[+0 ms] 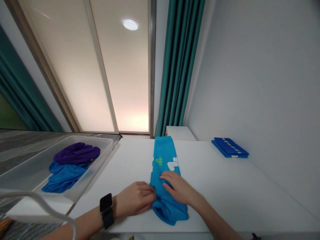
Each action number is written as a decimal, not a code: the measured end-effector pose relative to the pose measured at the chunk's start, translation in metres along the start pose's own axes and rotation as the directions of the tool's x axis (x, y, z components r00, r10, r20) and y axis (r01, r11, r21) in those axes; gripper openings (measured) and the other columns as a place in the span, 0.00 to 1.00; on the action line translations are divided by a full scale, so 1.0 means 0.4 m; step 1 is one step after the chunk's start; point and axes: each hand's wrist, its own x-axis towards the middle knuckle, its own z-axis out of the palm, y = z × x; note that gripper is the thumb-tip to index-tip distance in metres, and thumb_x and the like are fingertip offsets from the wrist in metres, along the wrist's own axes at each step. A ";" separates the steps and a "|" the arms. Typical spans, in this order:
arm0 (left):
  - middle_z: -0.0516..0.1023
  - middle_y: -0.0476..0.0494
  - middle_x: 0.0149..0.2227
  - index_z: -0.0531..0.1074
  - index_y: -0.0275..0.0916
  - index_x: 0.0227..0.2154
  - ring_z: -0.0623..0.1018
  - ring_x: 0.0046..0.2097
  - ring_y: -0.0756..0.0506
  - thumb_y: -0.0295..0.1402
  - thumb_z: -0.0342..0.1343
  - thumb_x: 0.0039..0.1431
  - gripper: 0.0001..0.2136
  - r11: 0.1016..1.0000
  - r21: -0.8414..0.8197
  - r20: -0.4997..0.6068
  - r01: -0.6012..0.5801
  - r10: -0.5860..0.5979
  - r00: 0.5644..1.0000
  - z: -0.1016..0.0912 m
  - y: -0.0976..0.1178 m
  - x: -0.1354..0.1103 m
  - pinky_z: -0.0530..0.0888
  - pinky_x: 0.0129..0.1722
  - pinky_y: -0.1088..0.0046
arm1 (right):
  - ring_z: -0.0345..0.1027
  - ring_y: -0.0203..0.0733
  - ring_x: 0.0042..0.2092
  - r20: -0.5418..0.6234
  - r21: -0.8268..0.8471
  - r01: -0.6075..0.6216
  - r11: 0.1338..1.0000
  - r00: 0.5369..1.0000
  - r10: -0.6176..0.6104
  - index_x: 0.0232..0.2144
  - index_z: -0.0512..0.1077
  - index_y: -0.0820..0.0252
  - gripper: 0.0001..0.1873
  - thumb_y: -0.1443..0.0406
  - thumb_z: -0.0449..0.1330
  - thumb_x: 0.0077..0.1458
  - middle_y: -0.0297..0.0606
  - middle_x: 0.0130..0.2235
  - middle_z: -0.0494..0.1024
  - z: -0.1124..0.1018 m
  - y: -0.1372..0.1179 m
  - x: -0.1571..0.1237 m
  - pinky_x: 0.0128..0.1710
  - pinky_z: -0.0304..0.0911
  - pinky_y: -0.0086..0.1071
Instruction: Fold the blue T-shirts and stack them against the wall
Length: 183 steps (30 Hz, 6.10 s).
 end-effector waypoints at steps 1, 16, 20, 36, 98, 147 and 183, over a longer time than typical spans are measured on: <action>0.80 0.42 0.35 0.70 0.41 0.39 0.79 0.40 0.46 0.30 0.42 0.68 0.11 0.997 -0.031 -0.005 0.064 -0.064 0.998 0.002 0.004 0.003 0.73 0.42 0.71 | 0.59 0.46 0.62 0.048 0.011 -0.012 1.000 0.999 0.012 0.56 0.69 0.59 0.21 0.60 0.48 0.66 0.43 0.60 0.69 -0.003 -0.020 -0.020 0.64 0.51 0.44; 0.76 0.42 0.44 0.68 0.42 0.47 0.75 0.46 0.42 0.29 0.52 0.57 0.14 0.941 -0.237 -0.009 0.240 -0.249 0.968 0.002 0.033 0.011 0.71 0.50 0.66 | 0.59 0.48 0.63 0.098 -0.120 -0.107 0.987 0.988 0.119 0.53 0.71 0.59 0.27 0.77 0.50 0.53 0.43 0.61 0.68 0.020 -0.087 -0.086 0.62 0.56 0.44; 0.75 0.39 0.50 0.65 0.42 0.55 0.73 0.51 0.41 0.38 0.55 0.62 0.19 0.938 -0.270 -0.053 0.218 -0.240 0.969 0.019 0.031 0.008 0.69 0.54 0.64 | 0.64 0.47 0.59 0.158 -0.138 -0.103 0.985 0.979 0.125 0.52 0.71 0.58 0.25 0.77 0.48 0.55 0.44 0.56 0.73 -0.029 -0.105 -0.077 0.57 0.61 0.38; 0.73 0.50 0.25 0.75 0.35 0.34 0.67 0.26 0.51 0.46 0.46 0.67 0.20 0.541 -0.672 0.130 0.505 -0.585 0.800 -0.011 0.025 0.093 0.64 0.28 0.78 | 0.71 0.44 0.38 0.567 -0.086 0.016 0.996 0.823 0.035 0.38 0.73 0.60 0.11 0.62 0.53 0.61 0.41 0.39 0.79 -0.239 -0.077 0.056 0.33 0.57 0.30; 0.50 0.42 0.69 0.43 0.42 0.69 0.55 0.68 0.40 0.36 0.42 0.70 0.27 0.893 0.058 -0.018 0.446 -0.445 0.895 0.116 -0.144 0.092 0.59 0.65 0.56 | 0.74 0.44 0.43 0.147 -0.284 -0.258 0.924 0.940 0.308 0.43 0.66 0.55 0.11 0.59 0.46 0.68 0.40 0.42 0.79 -0.033 0.177 0.281 0.37 0.57 0.31; 0.52 0.44 0.69 0.48 0.45 0.68 0.57 0.68 0.42 0.38 0.39 0.71 0.24 0.823 0.024 -0.066 0.568 -0.565 0.822 0.135 -0.131 0.077 0.58 0.65 0.54 | 0.67 0.48 0.54 -0.141 -0.058 -0.527 0.848 0.845 0.516 0.61 0.63 0.58 0.26 0.65 0.46 0.62 0.46 0.56 0.72 -0.024 0.141 0.036 0.55 0.62 0.40; 0.58 0.34 0.66 0.50 0.31 0.66 0.58 0.67 0.41 0.41 0.49 0.67 0.30 0.982 0.145 0.133 0.118 -0.138 0.981 0.074 -0.113 0.060 0.58 0.65 0.62 | 0.40 0.51 0.69 -0.104 -0.455 -0.125 0.882 0.991 0.087 0.66 0.54 0.66 0.31 0.60 0.48 0.64 0.45 0.69 0.47 0.073 0.076 0.060 0.67 0.43 0.46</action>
